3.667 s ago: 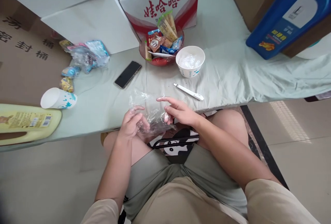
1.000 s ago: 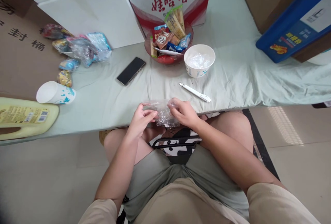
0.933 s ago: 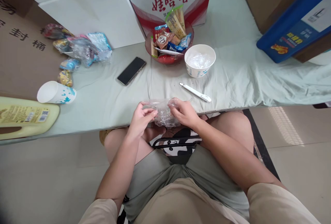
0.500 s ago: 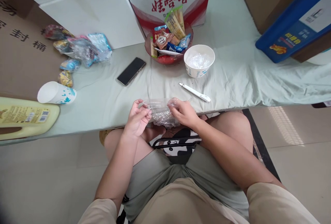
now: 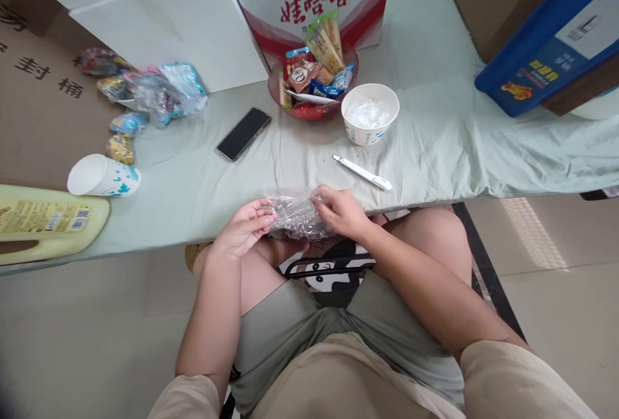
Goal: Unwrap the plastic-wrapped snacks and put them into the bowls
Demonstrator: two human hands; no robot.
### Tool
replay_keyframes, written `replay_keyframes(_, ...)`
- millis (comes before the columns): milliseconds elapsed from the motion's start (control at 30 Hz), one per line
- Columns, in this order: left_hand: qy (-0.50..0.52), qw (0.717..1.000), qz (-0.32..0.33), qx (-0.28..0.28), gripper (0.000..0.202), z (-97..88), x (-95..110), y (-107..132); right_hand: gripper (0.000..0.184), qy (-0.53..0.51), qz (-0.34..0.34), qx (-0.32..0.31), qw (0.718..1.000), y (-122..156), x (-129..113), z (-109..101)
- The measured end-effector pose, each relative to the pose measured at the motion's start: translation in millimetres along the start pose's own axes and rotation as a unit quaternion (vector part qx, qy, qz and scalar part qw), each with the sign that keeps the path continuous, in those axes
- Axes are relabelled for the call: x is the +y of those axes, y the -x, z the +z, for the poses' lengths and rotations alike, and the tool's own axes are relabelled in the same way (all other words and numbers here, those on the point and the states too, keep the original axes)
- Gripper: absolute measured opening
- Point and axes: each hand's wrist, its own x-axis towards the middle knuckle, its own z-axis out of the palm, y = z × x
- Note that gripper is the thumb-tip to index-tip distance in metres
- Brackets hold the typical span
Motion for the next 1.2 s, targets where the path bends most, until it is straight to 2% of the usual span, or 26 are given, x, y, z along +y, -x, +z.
replay_keyframes(167,0.065,0.997,0.019,-0.029,0.042,8.8,-3.8,-3.8,0.025,-0.001,0.014,0.005,1.000,-0.2,-1.5,0.1)
replay_keyframes(333,0.056,0.998,0.016,-0.037,0.045,16.5,-8.9,-6.5,0.022,0.000,0.015,0.007,1.000,-0.1,-2.4,0.6)
replay_keyframes(433,0.031,0.999,0.027,-0.012,0.049,17.2,-9.4,-6.6,0.022,-0.001,0.015,0.003,1.000,0.2,-2.3,0.4)
replay_keyframes(533,0.019,0.997,0.064,0.026,0.048,15.1,-7.8,-7.8,0.024,0.003,0.016,-0.005,1.000,0.6,-2.1,-0.2)
replay_keyframes(667,0.037,0.989,0.118,0.081,0.044,11.5,-6.8,-12.6,0.028,0.024,0.018,-0.013,0.999,0.6,-1.4,-0.2)
replay_keyframes(900,0.078,0.973,0.175,0.129,0.042,10.9,-8.3,-20.4,0.025,0.013,0.022,-0.007,1.000,0.8,-0.7,0.2)
replay_keyframes(1033,0.055,0.981,0.155,0.098,0.048,11.5,-6.3,-18.0,0.024,0.001,0.021,-0.001,1.000,0.6,-1.1,0.0)
replay_keyframes(1133,-0.016,0.992,0.107,0.069,0.054,11.3,-5.7,-13.6,0.024,-0.001,0.025,0.002,1.000,0.3,-0.8,0.2)
replay_keyframes(1200,-0.070,0.992,0.088,0.058,0.049,10.3,-6.5,-11.5,0.023,-0.010,0.029,0.004,1.000,0.2,-0.4,0.4)
